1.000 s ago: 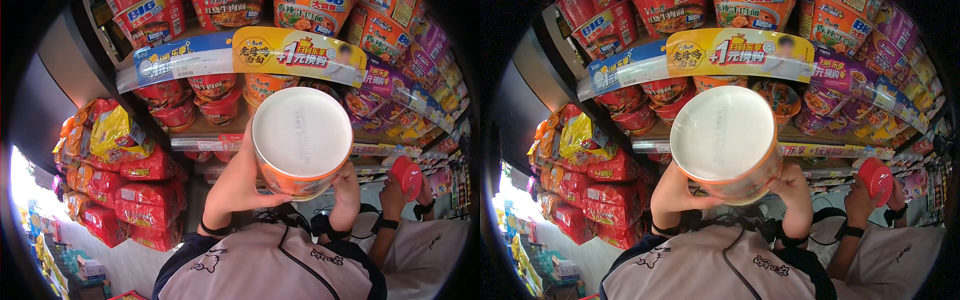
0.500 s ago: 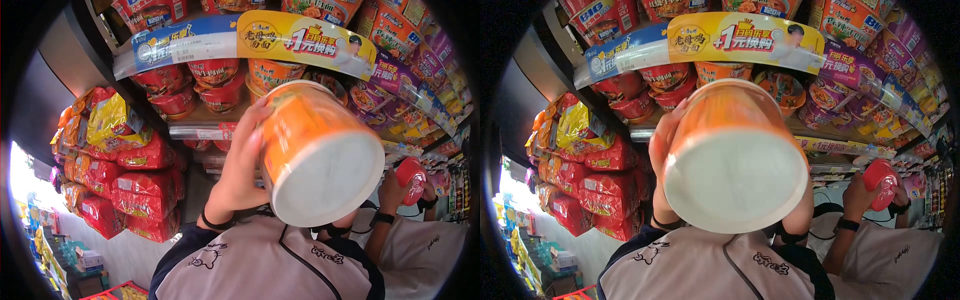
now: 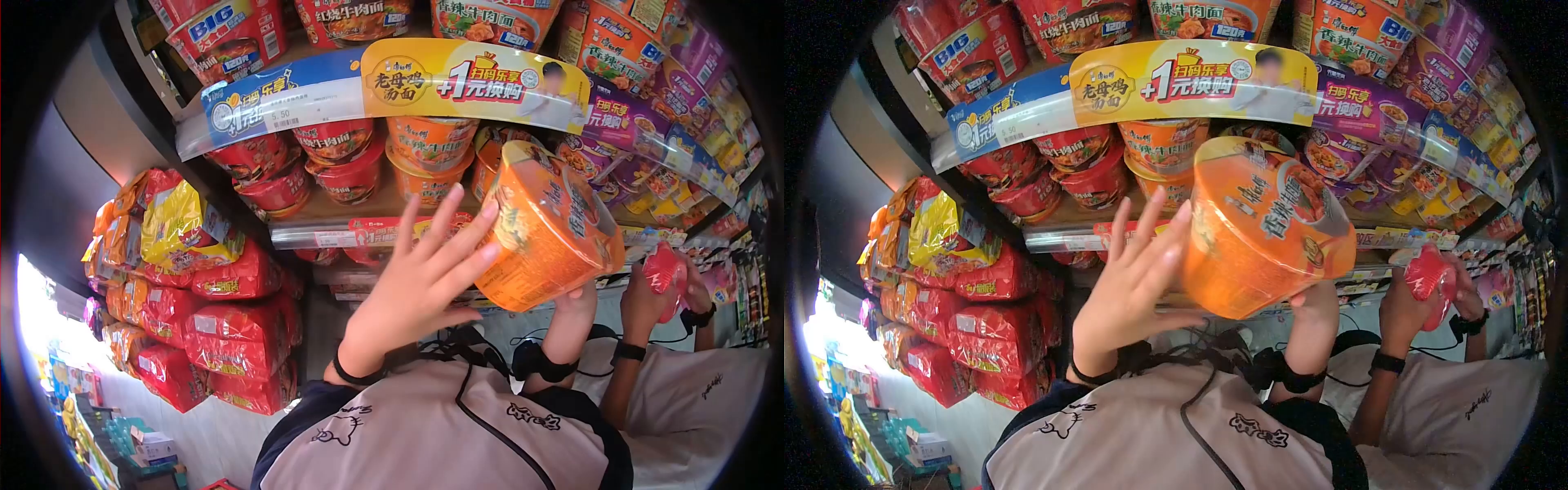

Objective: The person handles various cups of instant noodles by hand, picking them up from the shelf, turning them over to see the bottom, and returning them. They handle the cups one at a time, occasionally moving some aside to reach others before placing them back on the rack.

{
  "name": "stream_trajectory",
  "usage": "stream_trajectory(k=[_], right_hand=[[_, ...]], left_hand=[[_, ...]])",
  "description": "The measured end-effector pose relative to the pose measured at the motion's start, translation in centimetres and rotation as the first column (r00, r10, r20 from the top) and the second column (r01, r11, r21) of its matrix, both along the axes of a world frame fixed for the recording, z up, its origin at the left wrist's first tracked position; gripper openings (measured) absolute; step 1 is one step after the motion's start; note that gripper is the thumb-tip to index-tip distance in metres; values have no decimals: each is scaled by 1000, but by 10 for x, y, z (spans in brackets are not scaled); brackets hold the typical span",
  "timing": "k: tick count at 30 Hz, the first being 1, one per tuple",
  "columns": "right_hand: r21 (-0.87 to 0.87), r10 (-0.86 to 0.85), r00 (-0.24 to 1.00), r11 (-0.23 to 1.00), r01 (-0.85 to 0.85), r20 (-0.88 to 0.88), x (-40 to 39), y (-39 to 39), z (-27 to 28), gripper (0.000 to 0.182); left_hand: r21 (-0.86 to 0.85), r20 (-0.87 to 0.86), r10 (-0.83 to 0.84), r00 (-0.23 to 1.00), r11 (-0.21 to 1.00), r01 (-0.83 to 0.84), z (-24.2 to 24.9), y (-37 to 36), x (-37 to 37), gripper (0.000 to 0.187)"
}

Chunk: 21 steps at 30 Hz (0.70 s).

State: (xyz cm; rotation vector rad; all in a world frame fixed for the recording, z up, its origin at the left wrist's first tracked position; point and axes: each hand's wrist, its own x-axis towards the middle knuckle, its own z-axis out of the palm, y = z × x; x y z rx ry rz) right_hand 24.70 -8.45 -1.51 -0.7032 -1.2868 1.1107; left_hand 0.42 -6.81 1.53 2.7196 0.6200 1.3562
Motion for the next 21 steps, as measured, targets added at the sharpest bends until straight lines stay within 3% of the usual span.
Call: stream_trajectory(k=[5, 6, 8, 10, 14, 16, 19, 21], right_hand=[[10, -38, 999, 999, 38, -25, 1, 10, -1, 99], [12, -47, 999, 999, 47, -26, 0, 11, -1, 102], [9, -71, 997, 997, 72, -35, -1, 14, -5, 108], [44, -137, 991, 990, 137, -2, -3, 15, -11, 102], [-44, -243, 968, 970, 240, -67, 1, 25, -19, 94], [45, -393, 918, 917, 395, -59, -4, 35, -14, 84], [103, -478, 877, 871, 480, -43, -3, 54, -4, 76], [112, -497, 867, 860, 497, -29, 0, 73, -4, 80]], left_hand=[[-50, 46, -22, 999, 998, 25, 5, 0, 8, 114], [9, 24, 40, 999, 999, -40, 4, 5, 7, 113], [-72, -55, 98, 994, 992, -102, 5, 7, 6, 112], [-183, -99, 77, 992, 979, -94, 5, 8, 6, 109], [-244, 114, 42, 993, 970, -13, -2, 17, 11, 100], [-250, 261, 59, 964, 968, 9, -5, 22, 8, 89], [-276, 151, 280, 948, 933, -232, 1, 32, -6, 87], [-320, 257, 335, 906, 915, -247, -9, 49, -6, 84]])
